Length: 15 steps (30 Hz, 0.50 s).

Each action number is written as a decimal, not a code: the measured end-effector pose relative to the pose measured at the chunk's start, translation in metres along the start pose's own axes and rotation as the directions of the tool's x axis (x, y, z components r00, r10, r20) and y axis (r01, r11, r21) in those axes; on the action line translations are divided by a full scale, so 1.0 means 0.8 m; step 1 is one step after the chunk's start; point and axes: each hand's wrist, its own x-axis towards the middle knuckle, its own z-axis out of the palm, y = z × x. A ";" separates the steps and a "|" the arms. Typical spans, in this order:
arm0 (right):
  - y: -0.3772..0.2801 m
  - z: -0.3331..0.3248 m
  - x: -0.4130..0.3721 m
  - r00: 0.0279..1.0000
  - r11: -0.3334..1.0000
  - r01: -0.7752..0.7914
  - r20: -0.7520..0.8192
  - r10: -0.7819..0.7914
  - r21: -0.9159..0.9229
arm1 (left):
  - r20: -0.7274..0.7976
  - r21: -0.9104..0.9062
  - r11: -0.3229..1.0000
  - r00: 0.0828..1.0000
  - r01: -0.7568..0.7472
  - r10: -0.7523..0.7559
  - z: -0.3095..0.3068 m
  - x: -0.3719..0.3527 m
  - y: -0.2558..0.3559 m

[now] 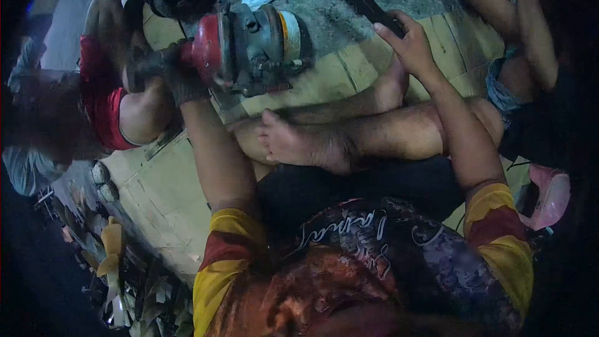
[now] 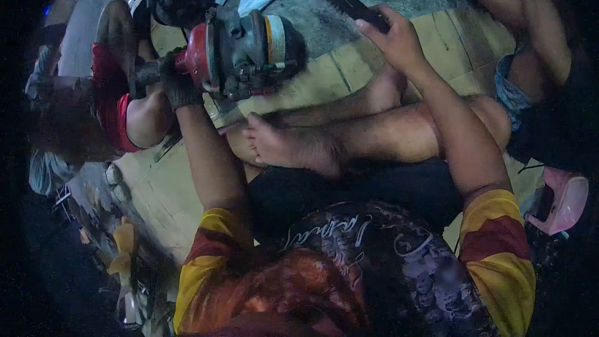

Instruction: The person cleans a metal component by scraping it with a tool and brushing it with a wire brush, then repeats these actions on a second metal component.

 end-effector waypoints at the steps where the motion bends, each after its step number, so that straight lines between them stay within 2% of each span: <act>1: 0.003 -0.003 0.003 1.000 1.000 -0.009 -0.006 0.009 -0.002 | -0.012 0.028 0.999 1.000 -0.019 0.019 0.001 0.000 -0.001; 2: 0.008 -0.005 0.008 1.000 1.000 -0.007 -0.030 0.007 -0.007 | -0.008 0.033 0.999 1.000 -0.008 0.009 0.005 -0.005 0.000; 4: 0.016 -0.007 0.011 0.998 1.000 -0.020 -0.060 0.020 -0.006 | 0.175 0.002 1.000 0.984 0.008 -0.008 0.013 -0.016 0.005; 5: 0.019 -0.007 0.012 0.999 0.999 -0.007 -0.045 0.009 0.032 | 0.178 0.013 1.000 0.984 0.018 -0.020 0.022 -0.018 0.005; 7: 0.019 -0.005 0.011 0.999 0.997 -0.007 -0.036 0.010 0.076 | 0.271 0.164 0.964 0.949 -0.209 0.160 0.039 -0.025 0.003; 8: 0.018 -0.003 0.010 0.999 0.999 -0.012 -0.034 0.013 0.039 | 0.272 0.174 0.965 0.951 -0.198 0.147 0.032 -0.014 0.003; 10: 0.014 -0.002 0.007 0.999 0.999 -0.034 -0.033 0.034 0.004 | 0.434 -0.042 0.996 0.897 -0.075 0.086 0.007 0.018 0.005; 12: 0.008 -0.005 0.006 0.997 0.999 -0.040 0.069 0.038 0.019 | 0.393 0.069 0.986 0.913 -0.154 0.115 0.028 0.012 0.006; 15: -0.005 -0.009 0.002 0.992 0.996 -0.085 0.091 0.084 0.005 | 0.381 0.258 0.925 0.909 -0.279 0.168 0.060 -0.011 0.008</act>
